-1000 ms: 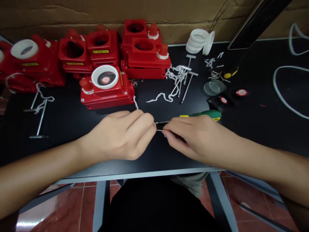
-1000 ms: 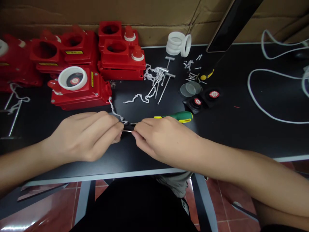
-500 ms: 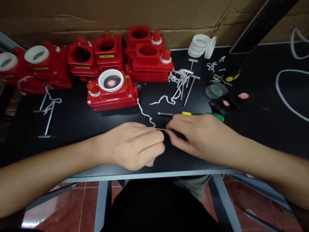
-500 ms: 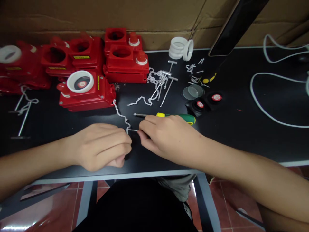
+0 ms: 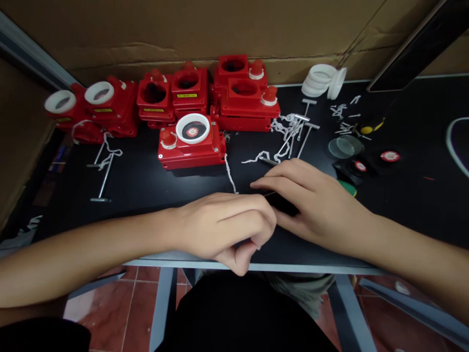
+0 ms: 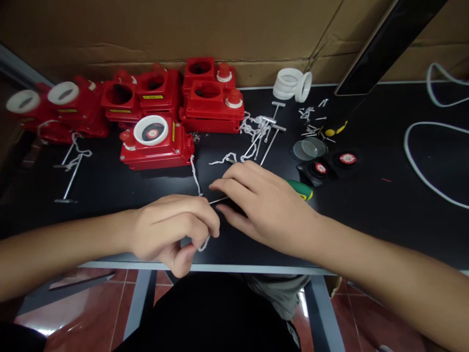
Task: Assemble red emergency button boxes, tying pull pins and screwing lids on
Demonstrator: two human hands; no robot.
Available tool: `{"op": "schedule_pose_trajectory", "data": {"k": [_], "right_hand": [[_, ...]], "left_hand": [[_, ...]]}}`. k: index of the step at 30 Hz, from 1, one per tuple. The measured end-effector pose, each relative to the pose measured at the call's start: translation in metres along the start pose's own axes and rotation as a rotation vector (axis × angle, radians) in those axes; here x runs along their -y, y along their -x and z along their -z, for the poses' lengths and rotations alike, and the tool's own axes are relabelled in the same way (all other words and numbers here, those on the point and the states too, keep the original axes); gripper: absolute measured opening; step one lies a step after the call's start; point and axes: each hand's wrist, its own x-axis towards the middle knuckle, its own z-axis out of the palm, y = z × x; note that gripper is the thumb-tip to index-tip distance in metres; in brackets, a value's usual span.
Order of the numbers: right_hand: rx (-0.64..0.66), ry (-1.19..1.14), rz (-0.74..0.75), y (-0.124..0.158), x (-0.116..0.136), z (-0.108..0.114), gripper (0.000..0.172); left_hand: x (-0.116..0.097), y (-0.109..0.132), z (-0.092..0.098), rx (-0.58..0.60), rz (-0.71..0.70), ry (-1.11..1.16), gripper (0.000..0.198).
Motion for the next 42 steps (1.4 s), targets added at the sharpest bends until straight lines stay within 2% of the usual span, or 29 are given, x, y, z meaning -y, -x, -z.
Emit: {"op": "schedule_pose_trajectory", "data": {"k": [2, 4, 6, 8, 13, 15, 17, 20, 24, 26, 30, 33, 36, 38, 42], "right_hand": [[-0.005, -0.134, 0.012, -0.002, 0.005, -0.003, 0.017], [-0.02, -0.263, -0.02, -0.005, 0.011, -0.006, 0.01], [-0.056, -0.359, -0.083, -0.01, 0.017, -0.009, 0.022], [-0.09, -0.431, -0.136, -0.017, 0.021, -0.009, 0.025], [-0.142, -0.592, -0.359, -0.039, 0.018, 0.001, 0.011], [-0.096, -0.643, -0.409, -0.047, 0.015, 0.003, 0.004], [-0.011, -0.683, -0.379, -0.052, 0.012, 0.001, 0.007], [-0.002, -0.765, -0.328, -0.056, 0.01, -0.006, 0.026], [-0.106, -0.93, -0.378, -0.05, 0.009, -0.008, 0.046], [-0.185, -1.049, -0.423, -0.045, 0.007, -0.006, 0.049], [-0.391, -1.168, -0.514, -0.039, -0.006, -0.004, 0.045], [-0.434, -1.124, -0.58, -0.038, -0.018, -0.006, 0.041], [-0.355, -0.951, -0.593, -0.036, -0.024, -0.005, 0.03], [-0.298, -0.801, -0.552, -0.034, -0.022, -0.004, 0.022], [-0.261, -0.468, -0.415, -0.03, -0.01, 0.0, 0.017]], "left_hand": [[0.002, 0.0, 0.0, -0.066, -0.048, -0.074, 0.019], [0.005, 0.001, 0.001, -0.128, -0.037, -0.15, 0.015], [0.008, 0.001, 0.001, -0.221, 0.037, -0.183, 0.01], [0.013, 0.0, 0.002, -0.328, 0.108, -0.17, 0.01], [0.027, -0.002, 0.007, -0.449, 0.188, 0.045, 0.027], [0.029, -0.002, 0.011, -0.508, 0.211, 0.04, 0.035], [0.027, -0.001, 0.015, -0.545, 0.235, -0.025, 0.042], [0.023, 0.0, 0.016, -0.536, 0.28, -0.038, 0.048], [0.026, 0.001, 0.01, -0.417, 0.455, 0.411, 0.046], [0.027, 0.001, 0.008, -0.313, 0.515, 0.55, 0.05], [0.022, -0.001, 0.01, -0.194, 0.561, 0.533, 0.047], [0.017, -0.002, 0.014, -0.21, 0.559, 0.518, 0.05], [0.017, -0.002, 0.016, -0.264, 0.523, 0.533, 0.044], [0.019, -0.001, 0.016, -0.321, 0.475, 0.526, 0.034], [0.026, 0.003, 0.014, -0.445, 0.385, 0.415, 0.019]]}}
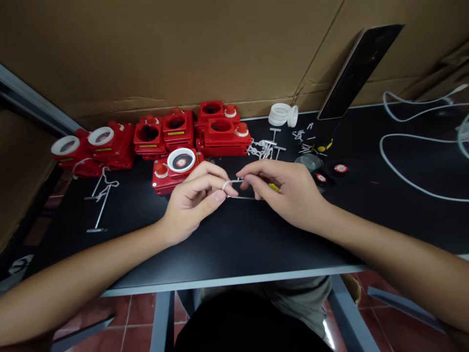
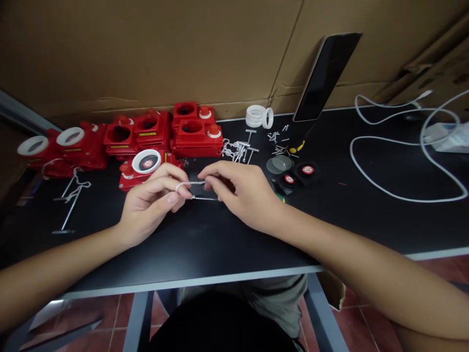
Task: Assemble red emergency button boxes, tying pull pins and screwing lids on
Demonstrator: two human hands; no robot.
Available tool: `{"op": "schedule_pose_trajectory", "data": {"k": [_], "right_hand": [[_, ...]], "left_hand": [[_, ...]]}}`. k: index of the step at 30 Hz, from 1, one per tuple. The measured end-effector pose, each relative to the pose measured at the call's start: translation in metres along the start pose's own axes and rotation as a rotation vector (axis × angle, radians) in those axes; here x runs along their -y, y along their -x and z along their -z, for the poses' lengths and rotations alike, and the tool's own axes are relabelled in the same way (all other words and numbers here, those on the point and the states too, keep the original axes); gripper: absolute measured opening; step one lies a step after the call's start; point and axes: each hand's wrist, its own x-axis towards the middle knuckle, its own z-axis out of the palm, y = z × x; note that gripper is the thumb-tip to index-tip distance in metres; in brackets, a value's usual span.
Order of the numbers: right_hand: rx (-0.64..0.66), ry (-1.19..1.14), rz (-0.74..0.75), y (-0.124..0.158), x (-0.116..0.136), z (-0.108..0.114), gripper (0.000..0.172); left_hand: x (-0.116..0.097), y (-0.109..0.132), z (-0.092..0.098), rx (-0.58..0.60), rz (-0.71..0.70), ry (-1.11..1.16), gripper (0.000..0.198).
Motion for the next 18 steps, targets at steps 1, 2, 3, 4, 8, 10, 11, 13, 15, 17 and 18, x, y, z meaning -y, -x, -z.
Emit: {"op": "schedule_pose_trajectory", "data": {"k": [1, 2, 3, 4, 8, 10, 11, 13, 15, 17, 18], "right_hand": [[0.008, 0.059, 0.044, 0.0019, 0.0024, -0.0007, 0.017], [0.02, 0.105, 0.085, 0.0036, 0.0043, -0.0014, 0.017], [0.033, 0.136, 0.119, 0.005, 0.0056, -0.0023, 0.016], [0.044, 0.157, 0.146, 0.0061, 0.0063, -0.0032, 0.016], [0.053, 0.197, 0.204, 0.0086, 0.0049, -0.006, 0.016], [0.058, 0.205, 0.221, 0.0089, 0.0036, -0.0063, 0.015], [0.063, 0.209, 0.231, 0.0088, 0.0031, -0.0062, 0.014], [0.08, 0.216, 0.249, 0.0085, 0.0029, -0.0053, 0.012], [0.08, 0.225, 0.249, 0.008, 0.0038, -0.0037, 0.009], [0.045, 0.234, 0.224, 0.0076, 0.0057, -0.0016, 0.009], [0.018, 0.236, 0.207, 0.0074, 0.0069, -0.0005, 0.011]], "left_hand": [[0.0017, 0.0, 0.0004, -0.019, -0.02, -0.02, 0.017], [0.0031, -0.0001, 0.0007, -0.028, -0.037, -0.03, 0.015], [0.0041, -0.0003, 0.0008, -0.026, -0.046, -0.033, 0.016], [0.0047, -0.0006, 0.0008, -0.02, -0.052, -0.029, 0.018], [0.0037, -0.0026, 0.0004, -0.011, -0.03, -0.047, 0.022], [0.0028, -0.0036, 0.0004, -0.029, -0.014, -0.084, 0.018], [0.0025, -0.004, 0.0004, -0.036, -0.01, -0.101, 0.017], [0.0019, -0.0044, -0.0001, -0.044, -0.005, -0.119, 0.015], [0.0009, -0.0043, -0.0012, -0.037, 0.0, -0.111, 0.015], [-0.0007, -0.0042, -0.0022, -0.016, 0.002, -0.089, 0.019], [-0.0016, -0.0043, -0.0025, 0.0, 0.003, -0.082, 0.02]]}}
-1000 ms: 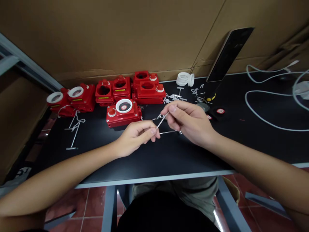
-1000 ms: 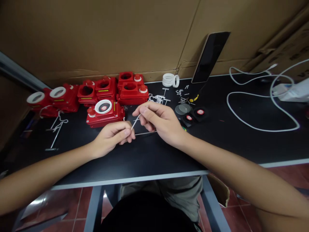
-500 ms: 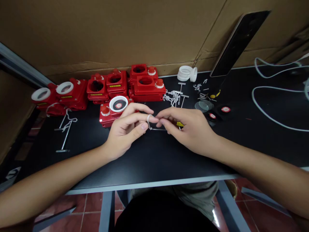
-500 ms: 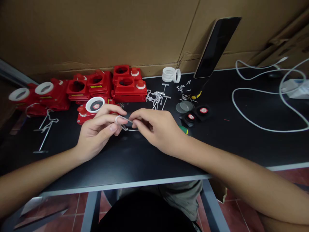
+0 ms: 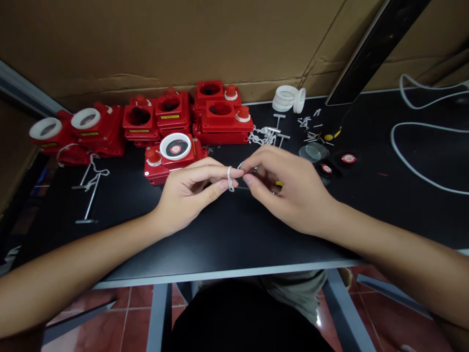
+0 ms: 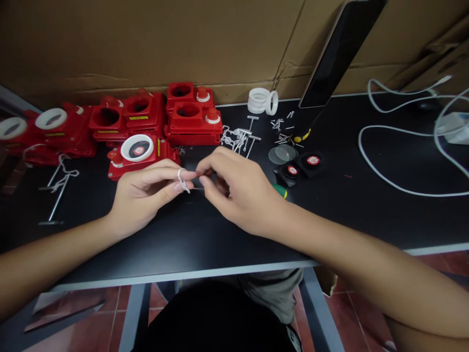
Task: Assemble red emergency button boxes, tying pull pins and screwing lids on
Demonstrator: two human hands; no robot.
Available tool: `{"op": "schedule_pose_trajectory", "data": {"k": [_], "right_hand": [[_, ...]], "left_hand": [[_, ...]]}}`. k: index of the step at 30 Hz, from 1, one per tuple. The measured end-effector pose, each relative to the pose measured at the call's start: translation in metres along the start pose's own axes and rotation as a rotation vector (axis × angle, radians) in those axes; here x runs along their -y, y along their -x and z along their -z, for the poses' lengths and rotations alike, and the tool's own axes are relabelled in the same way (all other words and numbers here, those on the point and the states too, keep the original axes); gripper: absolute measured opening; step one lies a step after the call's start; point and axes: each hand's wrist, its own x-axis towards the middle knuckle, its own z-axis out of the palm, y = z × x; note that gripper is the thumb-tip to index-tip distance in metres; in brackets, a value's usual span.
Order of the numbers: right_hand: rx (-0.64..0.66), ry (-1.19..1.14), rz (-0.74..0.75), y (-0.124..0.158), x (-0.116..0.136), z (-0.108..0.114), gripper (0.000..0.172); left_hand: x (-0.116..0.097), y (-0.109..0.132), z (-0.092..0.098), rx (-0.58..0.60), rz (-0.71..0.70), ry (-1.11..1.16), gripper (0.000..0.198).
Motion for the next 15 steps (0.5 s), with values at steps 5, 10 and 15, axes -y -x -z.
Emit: {"op": "schedule_pose_trajectory", "data": {"k": [5, 10, 15], "right_hand": [[-0.031, -0.056, 0.004, -0.0009, 0.0031, 0.0052, 0.028], [0.039, -0.04, 0.114, -0.0014, -0.0004, 0.005, 0.025], [-0.001, 0.089, 0.242, -0.0024, -0.0045, 0.006, 0.014]], "left_hand": [[0.0001, -0.0009, 0.0013, 0.077, 0.004, -0.006, 0.016], [0.0061, 0.0004, 0.0005, 0.102, -0.014, -0.079, 0.007], [0.0049, 0.0006, -0.0006, 0.12, 0.008, -0.185, 0.004]]}}
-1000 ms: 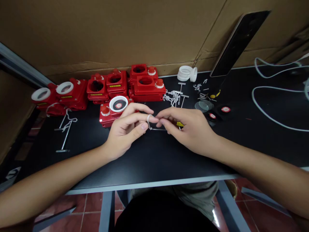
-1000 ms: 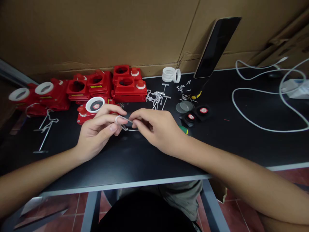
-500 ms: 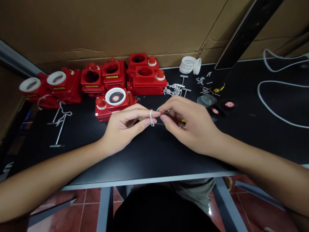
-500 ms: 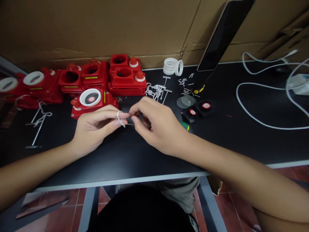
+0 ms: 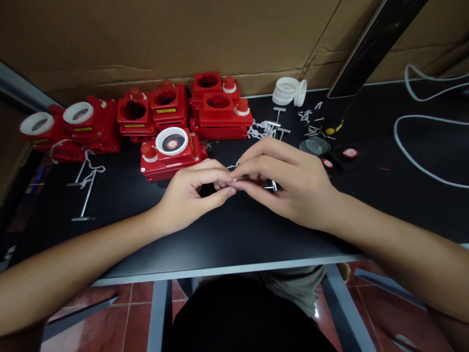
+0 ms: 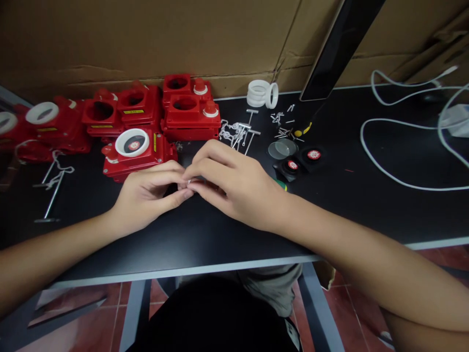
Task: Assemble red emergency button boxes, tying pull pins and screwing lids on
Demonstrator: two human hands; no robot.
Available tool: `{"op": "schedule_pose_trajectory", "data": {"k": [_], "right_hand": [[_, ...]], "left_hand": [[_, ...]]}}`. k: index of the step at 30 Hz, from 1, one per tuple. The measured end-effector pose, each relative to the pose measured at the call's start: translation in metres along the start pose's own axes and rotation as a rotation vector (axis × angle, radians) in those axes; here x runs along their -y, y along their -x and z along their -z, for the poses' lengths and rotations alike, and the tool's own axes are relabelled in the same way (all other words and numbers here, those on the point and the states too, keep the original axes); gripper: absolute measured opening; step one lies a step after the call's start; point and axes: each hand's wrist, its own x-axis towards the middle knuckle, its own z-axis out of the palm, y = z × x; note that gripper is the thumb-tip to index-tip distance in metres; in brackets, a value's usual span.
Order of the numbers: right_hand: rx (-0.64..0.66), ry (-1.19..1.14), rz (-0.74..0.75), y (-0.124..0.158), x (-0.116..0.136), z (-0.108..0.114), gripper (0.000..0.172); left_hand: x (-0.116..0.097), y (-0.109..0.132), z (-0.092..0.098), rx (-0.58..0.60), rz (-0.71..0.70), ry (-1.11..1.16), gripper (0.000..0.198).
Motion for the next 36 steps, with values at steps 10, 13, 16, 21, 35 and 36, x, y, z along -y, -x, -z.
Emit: {"op": "schedule_pose_trajectory", "data": {"k": [10, 13, 16, 21, 35, 36], "right_hand": [[0.007, -0.101, -0.09, -0.002, 0.006, 0.003, 0.013], [-0.015, -0.304, -0.308, -0.003, 0.013, 0.0, 0.011], [-0.055, -0.587, -0.483, -0.006, 0.016, -0.004, 0.011], [-0.066, -0.918, -0.597, -0.009, 0.007, -0.006, 0.011], [-0.111, -1.127, -0.627, -0.008, 0.0, -0.004, 0.014], [-0.102, -1.131, -0.637, -0.008, -0.001, -0.003, 0.013]], "left_hand": [[0.002, 0.002, -0.005, -0.038, 0.05, 0.185, 0.019], [0.0, 0.001, -0.005, -0.02, 0.064, 0.186, 0.014], [-0.002, 0.001, -0.005, 0.004, 0.08, 0.187, 0.01], [-0.002, 0.0, -0.002, 0.023, 0.045, 0.106, 0.01], [-0.007, -0.001, 0.005, 0.081, -0.053, -0.137, 0.016], [-0.007, -0.001, 0.005, 0.085, -0.051, -0.136, 0.016]]}}
